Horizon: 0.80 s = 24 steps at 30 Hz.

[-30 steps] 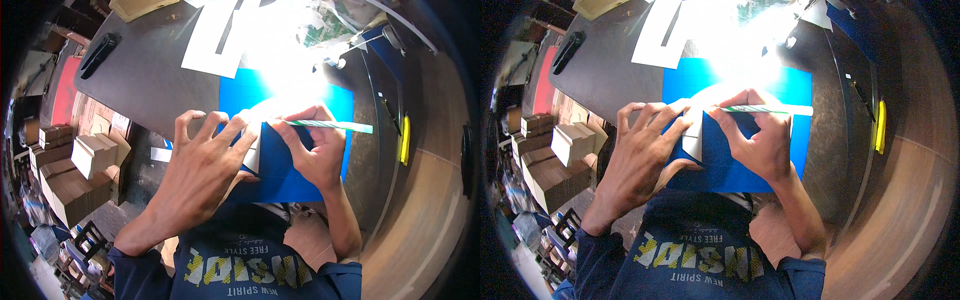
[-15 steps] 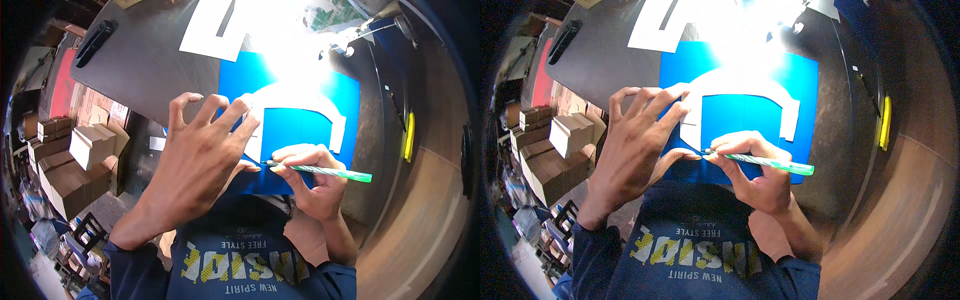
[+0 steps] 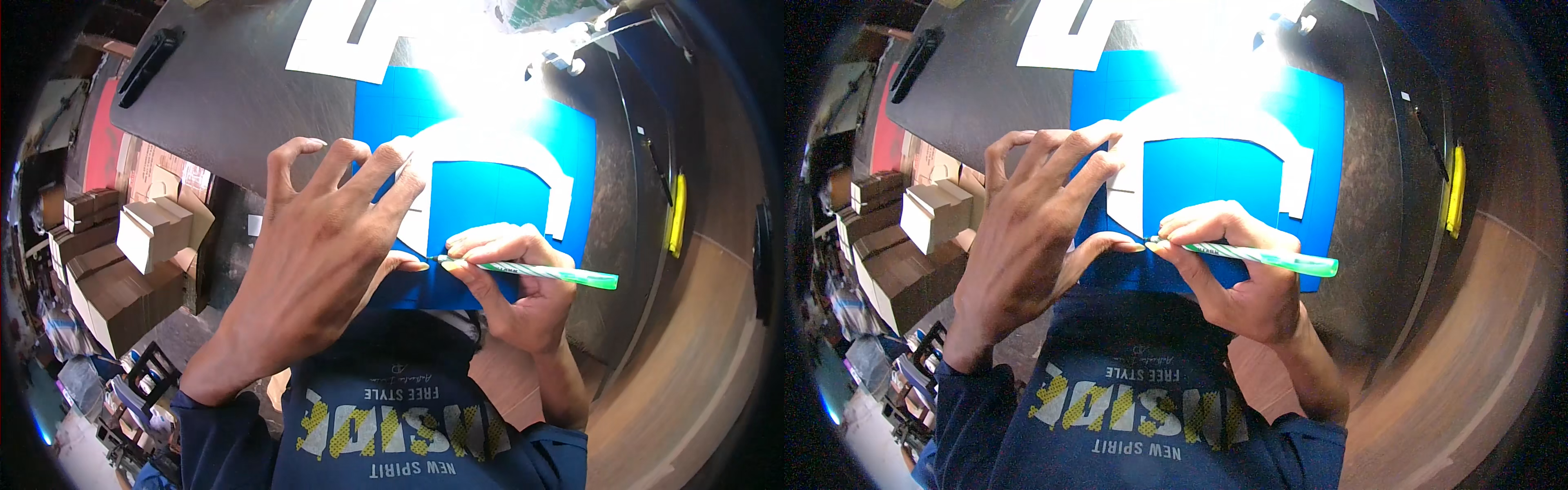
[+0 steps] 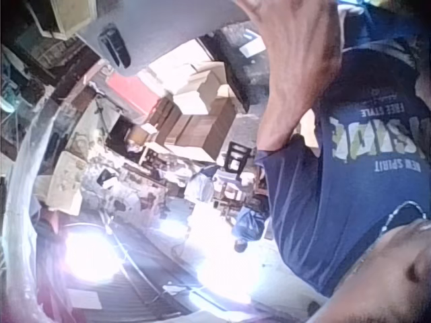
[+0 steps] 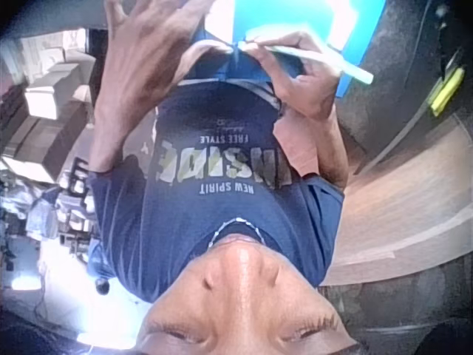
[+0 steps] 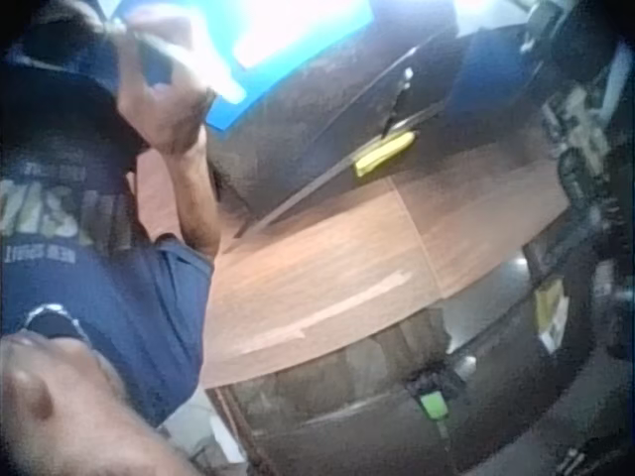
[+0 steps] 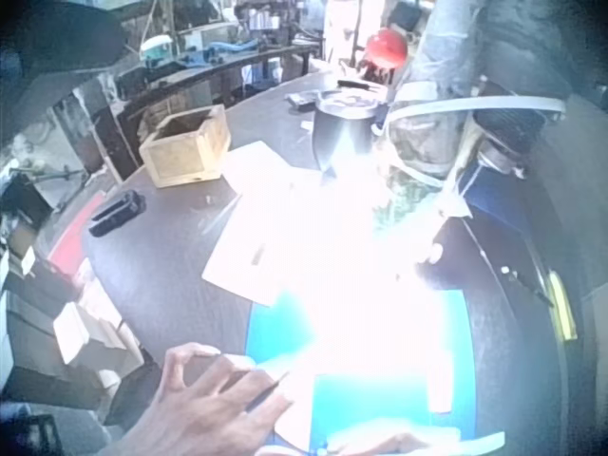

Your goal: The person positions a ruler on a blue card and draws lines using a pen. They align a white paper template over the card, trace its shape, and set the template aside.

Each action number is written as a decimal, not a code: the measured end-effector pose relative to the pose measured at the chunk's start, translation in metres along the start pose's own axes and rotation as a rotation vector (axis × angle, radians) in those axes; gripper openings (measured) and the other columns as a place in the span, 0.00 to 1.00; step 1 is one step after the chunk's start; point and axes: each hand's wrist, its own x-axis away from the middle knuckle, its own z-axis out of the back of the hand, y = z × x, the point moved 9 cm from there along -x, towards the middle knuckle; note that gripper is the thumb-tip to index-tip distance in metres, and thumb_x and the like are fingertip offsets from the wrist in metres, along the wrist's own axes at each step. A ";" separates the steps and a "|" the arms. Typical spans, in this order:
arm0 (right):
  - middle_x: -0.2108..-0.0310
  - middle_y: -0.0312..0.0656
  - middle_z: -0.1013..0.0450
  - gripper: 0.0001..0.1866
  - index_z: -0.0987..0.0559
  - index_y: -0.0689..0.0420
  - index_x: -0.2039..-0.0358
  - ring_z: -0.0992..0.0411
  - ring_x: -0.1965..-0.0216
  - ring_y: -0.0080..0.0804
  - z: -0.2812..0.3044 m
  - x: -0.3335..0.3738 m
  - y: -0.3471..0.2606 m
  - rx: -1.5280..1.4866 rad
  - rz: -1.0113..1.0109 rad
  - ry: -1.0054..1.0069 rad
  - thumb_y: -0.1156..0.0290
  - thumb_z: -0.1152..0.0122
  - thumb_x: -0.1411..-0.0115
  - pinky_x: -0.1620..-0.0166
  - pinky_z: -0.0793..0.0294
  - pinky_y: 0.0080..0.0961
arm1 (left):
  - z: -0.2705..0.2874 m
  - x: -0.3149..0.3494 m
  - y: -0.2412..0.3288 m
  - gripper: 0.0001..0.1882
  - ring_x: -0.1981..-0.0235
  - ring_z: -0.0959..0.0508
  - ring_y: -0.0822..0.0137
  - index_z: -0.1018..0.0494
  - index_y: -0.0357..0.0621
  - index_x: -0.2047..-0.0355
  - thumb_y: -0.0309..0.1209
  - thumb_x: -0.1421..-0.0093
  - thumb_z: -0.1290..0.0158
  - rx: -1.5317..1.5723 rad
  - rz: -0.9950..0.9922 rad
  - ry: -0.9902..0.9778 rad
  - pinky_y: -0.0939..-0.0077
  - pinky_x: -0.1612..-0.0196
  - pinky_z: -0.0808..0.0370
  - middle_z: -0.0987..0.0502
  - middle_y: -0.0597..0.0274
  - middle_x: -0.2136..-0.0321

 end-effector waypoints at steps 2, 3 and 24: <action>0.65 0.49 0.18 0.06 0.20 0.64 0.68 0.18 0.62 0.33 0.000 0.000 -0.001 -0.024 0.011 -0.008 0.81 0.29 0.43 0.58 0.19 0.27 | 0.001 0.000 0.001 0.34 0.39 0.32 0.59 0.27 0.46 0.45 0.48 0.48 0.32 0.005 -0.004 -0.006 0.50 0.32 0.45 0.29 0.60 0.39; 0.65 0.49 0.18 0.06 0.20 0.64 0.68 0.18 0.62 0.33 0.000 0.000 0.000 -0.025 0.016 -0.009 0.81 0.29 0.43 0.58 0.19 0.27 | 0.002 0.000 0.001 0.34 0.38 0.32 0.59 0.27 0.46 0.45 0.48 0.49 0.32 0.008 -0.004 -0.010 0.50 0.32 0.45 0.29 0.60 0.39; 0.64 0.48 0.25 0.11 0.30 0.62 0.58 0.25 0.64 0.33 0.092 0.051 0.028 -0.156 -0.134 0.447 0.70 0.39 0.31 0.59 0.22 0.30 | 0.014 0.042 -0.179 0.31 0.32 0.38 0.57 0.30 0.60 0.34 0.51 0.36 0.44 -0.024 0.292 0.364 0.51 0.27 0.51 0.31 0.68 0.33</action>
